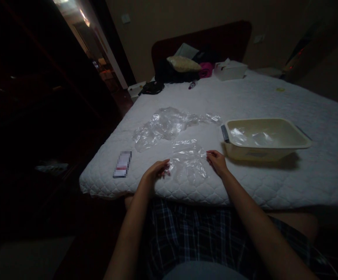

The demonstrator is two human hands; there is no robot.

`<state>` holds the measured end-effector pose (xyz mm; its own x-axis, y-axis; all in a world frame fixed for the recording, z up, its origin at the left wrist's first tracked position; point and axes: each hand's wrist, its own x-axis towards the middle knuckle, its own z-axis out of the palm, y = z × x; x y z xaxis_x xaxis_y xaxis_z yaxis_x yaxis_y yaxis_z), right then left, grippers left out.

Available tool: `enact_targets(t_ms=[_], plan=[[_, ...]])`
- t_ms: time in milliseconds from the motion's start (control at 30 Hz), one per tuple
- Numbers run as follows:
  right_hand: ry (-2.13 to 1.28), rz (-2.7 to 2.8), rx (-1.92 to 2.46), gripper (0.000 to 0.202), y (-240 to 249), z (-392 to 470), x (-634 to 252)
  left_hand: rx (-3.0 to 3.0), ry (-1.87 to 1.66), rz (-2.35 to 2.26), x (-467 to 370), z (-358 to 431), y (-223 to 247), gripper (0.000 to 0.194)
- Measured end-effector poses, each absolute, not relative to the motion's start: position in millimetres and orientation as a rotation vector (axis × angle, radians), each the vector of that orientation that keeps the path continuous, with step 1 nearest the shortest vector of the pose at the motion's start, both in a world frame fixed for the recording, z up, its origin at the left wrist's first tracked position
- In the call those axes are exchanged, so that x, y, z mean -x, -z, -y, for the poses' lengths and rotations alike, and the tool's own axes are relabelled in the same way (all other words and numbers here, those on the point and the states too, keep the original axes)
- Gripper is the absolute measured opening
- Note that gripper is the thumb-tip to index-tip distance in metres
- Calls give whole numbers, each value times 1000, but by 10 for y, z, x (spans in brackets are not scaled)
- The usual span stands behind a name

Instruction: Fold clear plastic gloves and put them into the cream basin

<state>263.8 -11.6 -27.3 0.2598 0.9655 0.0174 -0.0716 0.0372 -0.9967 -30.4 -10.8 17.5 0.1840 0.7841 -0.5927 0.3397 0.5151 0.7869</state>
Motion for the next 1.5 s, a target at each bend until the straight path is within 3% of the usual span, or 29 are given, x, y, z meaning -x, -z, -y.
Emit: enact_targets(t_ms=[167, 333, 533, 700, 933, 1167, 1500], plan=[[-888, 1079, 1319, 33, 276, 145, -2623, -980, -505, -1351, 440, 144, -123, 31], [-426, 1444, 1409, 25, 59, 335, -2457, -996, -556, -1351, 460, 104, -15, 28], [-139, 2154, 1045, 20, -268, 589, -1813, -893, -554, -1285, 549, -6, 75, 35], [62, 2524, 900, 25, -162, 677, -1232, -856, -621, -1222, 581, -20, 163, 33], [202, 2564, 1006, 28, -13, 641, -1003, -835, -641, -1182, 606, -39, 258, 30], [48, 2532, 1089, 32, -94, 631, -1064, -863, -662, -1150, 610, -21, 224, 30], [-908, 1460, 1222, 16, -109, 334, -1294, -1027, -826, -1101, 503, 183, 64, 33]])
